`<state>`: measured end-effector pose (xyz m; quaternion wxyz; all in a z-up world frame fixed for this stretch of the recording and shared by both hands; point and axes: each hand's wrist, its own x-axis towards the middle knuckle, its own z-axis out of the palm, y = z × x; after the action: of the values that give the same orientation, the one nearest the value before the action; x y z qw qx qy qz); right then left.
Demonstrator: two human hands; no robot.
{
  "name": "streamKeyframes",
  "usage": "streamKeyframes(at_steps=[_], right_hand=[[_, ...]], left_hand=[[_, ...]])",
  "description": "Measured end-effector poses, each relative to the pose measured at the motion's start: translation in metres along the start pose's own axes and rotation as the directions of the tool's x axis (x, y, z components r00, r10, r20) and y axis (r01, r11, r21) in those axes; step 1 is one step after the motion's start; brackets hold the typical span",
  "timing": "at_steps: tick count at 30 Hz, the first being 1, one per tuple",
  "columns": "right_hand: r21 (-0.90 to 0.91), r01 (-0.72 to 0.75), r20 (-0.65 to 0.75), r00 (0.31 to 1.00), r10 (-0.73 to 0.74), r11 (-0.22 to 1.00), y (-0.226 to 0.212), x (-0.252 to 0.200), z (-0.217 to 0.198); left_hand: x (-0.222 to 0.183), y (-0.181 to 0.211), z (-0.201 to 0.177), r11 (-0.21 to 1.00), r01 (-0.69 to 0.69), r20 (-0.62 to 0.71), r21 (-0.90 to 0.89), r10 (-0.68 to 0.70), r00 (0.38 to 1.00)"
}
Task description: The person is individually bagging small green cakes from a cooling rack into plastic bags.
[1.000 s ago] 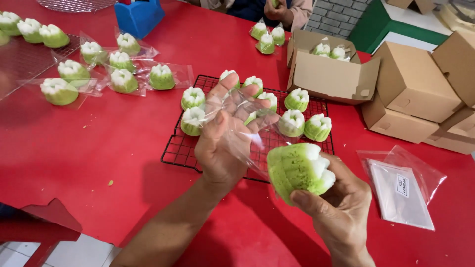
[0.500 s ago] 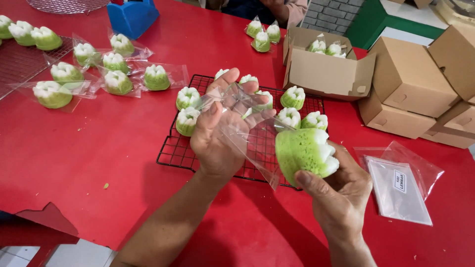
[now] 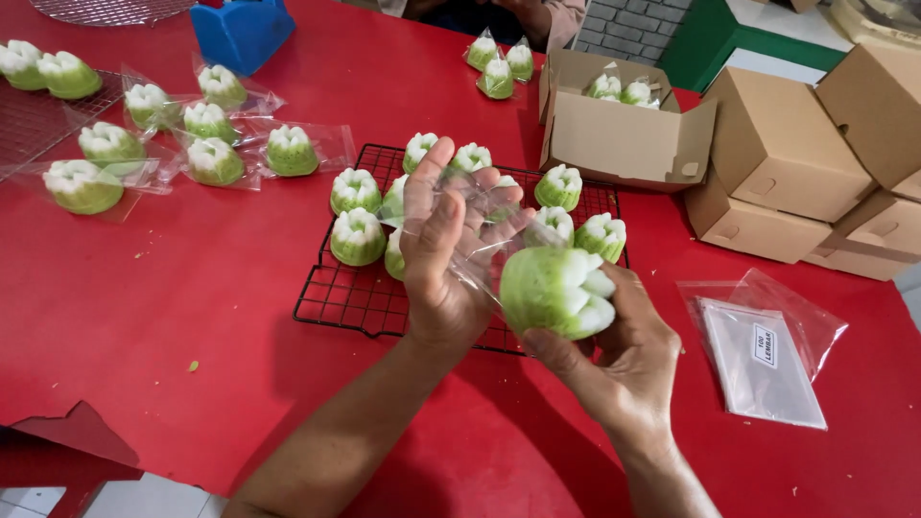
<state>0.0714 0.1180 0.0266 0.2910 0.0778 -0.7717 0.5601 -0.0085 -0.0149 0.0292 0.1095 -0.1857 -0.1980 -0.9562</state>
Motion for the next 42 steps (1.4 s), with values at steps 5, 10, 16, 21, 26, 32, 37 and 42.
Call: streamKeyframes(at_steps=[5, 10, 16, 21, 26, 32, 37, 42], right_hand=[[0.117, 0.227, 0.089, 0.967, -0.238, 0.967, 0.019, 0.001, 0.002], [-0.135, 0.316, -0.027, 0.946, -0.322, 0.939, 0.019, 0.0, 0.006], [-0.144, 0.551, 0.048, 0.833, -0.55, 0.822, 0.027, 0.011, 0.005], [0.078, 0.423, -0.07, 0.906, -0.418, 0.903, 0.052, 0.012, 0.004], [0.616, 0.071, -0.203, 0.977, 0.072, 0.784, 0.071, 0.02, 0.001], [0.697, -0.088, 0.001, 0.993, 0.122, 0.712, 0.044, 0.023, 0.0], [0.694, -0.206, 0.137, 0.979, 0.153, 0.69, 0.048, 0.023, -0.006], [0.625, -0.126, 0.092, 0.992, 0.088, 0.77, 0.045, 0.022, -0.001]], left_hand=[[0.006, 0.004, 0.003, 0.997, 0.069, -0.148, 0.028, -0.064, 0.987], [0.008, 0.005, 0.012, 0.995, 0.079, -0.24, 0.056, -0.064, 0.969], [0.012, 0.005, 0.024, 0.979, 0.174, -0.278, 0.109, -0.138, 0.951], [0.009, -0.002, 0.032, 0.932, 0.287, -0.151, 0.221, -0.258, 0.954], [-0.041, -0.028, 0.017, 0.607, -0.433, 0.352, 0.667, 0.256, 0.9], [-0.054, -0.045, 0.0, 0.539, -0.465, 0.526, 0.702, 0.047, 0.849], [-0.047, -0.056, -0.012, 0.524, -0.513, 0.554, 0.679, 0.093, 0.827], [-0.042, -0.057, -0.018, 0.51, -0.574, 0.601, 0.64, 0.133, 0.788]])
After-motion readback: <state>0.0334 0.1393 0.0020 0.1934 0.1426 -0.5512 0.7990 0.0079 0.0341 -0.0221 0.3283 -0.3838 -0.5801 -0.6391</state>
